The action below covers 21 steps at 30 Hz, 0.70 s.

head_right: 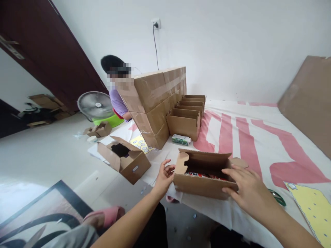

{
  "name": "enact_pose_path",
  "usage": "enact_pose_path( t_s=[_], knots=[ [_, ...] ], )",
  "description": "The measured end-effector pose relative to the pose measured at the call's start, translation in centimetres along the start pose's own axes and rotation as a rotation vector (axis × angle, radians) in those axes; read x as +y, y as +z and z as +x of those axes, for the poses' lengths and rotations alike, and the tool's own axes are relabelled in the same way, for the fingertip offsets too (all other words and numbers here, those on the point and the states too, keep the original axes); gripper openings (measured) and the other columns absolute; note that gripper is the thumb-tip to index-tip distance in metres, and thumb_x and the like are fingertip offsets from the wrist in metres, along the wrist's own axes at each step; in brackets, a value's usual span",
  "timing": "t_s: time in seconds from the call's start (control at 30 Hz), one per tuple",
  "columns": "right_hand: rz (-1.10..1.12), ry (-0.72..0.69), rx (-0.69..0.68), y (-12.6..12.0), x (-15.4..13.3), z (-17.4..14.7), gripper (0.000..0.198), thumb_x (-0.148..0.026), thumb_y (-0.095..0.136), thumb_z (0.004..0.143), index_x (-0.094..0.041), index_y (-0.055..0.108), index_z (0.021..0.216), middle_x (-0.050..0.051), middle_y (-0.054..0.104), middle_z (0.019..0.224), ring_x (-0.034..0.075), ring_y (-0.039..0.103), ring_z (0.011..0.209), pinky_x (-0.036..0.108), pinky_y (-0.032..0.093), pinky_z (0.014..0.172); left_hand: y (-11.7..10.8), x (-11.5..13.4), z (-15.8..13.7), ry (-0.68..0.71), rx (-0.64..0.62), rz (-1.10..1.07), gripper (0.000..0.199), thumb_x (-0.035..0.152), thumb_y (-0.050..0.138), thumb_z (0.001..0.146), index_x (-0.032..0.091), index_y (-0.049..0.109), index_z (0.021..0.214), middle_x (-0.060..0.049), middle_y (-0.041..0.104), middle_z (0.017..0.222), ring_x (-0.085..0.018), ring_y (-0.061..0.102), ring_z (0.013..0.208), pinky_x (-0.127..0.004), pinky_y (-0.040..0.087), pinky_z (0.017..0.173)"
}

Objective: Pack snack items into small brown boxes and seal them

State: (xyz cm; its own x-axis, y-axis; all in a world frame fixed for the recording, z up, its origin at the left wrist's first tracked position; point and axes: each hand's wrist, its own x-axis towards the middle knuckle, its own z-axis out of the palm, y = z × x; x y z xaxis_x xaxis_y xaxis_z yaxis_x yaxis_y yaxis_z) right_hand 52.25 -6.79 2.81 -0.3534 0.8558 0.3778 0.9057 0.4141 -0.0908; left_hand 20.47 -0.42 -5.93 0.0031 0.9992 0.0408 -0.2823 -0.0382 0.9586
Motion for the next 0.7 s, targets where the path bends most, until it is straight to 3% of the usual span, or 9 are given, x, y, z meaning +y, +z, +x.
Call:
enact_pose_path(
  t_s=[0.1, 0.23, 0.43, 0.6, 0.7],
  knots=[
    [0.004, 0.007, 0.002, 0.0, 0.2, -0.3, 0.043, -0.052, 0.058, 0.084, -0.022, 0.065, 0.114, 0.009, 0.072, 0.111, 0.033, 0.064, 0.110, 0.051, 0.052, 0.088, 0.1, -0.2, -0.2, 0.048, 0.030, 0.038, 0.055, 0.019, 0.071, 0.069, 0.024, 0.041, 0.116, 0.005, 0.059, 0.074, -0.016, 0.066, 0.082, -0.031, 0.048, 0.082],
    [-0.005, 0.014, 0.022, 0.1, 0.4, -0.4, 0.044, -0.054, 0.057, 0.084, -0.021, 0.063, 0.113, 0.009, 0.072, 0.110, 0.033, 0.065, 0.108, 0.051, 0.053, 0.086, -0.7, 0.1, -0.7, 0.048, 0.074, 0.002, 0.050, 0.020, 0.068, 0.072, 0.024, 0.042, 0.115, 0.006, 0.056, 0.072, -0.015, 0.065, 0.081, -0.032, 0.047, 0.085],
    [-0.017, -0.021, 0.013, 0.4, 0.4, 0.3, 0.043, -0.053, 0.057, 0.084, -0.023, 0.062, 0.115, 0.009, 0.072, 0.112, 0.034, 0.063, 0.110, 0.054, 0.053, 0.086, -0.4, 0.5, -0.2, 0.000, -0.008, -0.057, 0.071, 0.023, 0.075, 0.065, 0.028, 0.038, 0.125, -0.004, 0.061, 0.108, -0.020, 0.061, 0.107, -0.034, 0.046, 0.090],
    [0.000, 0.007, -0.001, 0.3, 0.4, 0.0, 0.044, -0.055, 0.056, 0.084, -0.023, 0.064, 0.113, 0.010, 0.071, 0.112, 0.034, 0.063, 0.110, 0.052, 0.053, 0.086, 0.1, 0.1, 0.0, 0.037, 0.023, 0.026, 0.060, 0.023, 0.072, 0.066, 0.024, 0.043, 0.119, 0.005, 0.058, 0.074, -0.014, 0.062, 0.079, -0.030, 0.047, 0.082],
    [0.008, 0.029, -0.005, 0.3, 0.4, -0.1, 0.045, -0.056, 0.056, 0.083, -0.023, 0.066, 0.112, 0.010, 0.071, 0.113, 0.034, 0.063, 0.111, 0.052, 0.052, 0.088, -0.5, 0.2, -0.3, 0.038, 0.068, 0.010, 0.053, 0.025, 0.070, 0.070, 0.023, 0.043, 0.115, 0.007, 0.055, 0.071, -0.013, 0.062, 0.074, -0.030, 0.047, 0.080]
  ],
)
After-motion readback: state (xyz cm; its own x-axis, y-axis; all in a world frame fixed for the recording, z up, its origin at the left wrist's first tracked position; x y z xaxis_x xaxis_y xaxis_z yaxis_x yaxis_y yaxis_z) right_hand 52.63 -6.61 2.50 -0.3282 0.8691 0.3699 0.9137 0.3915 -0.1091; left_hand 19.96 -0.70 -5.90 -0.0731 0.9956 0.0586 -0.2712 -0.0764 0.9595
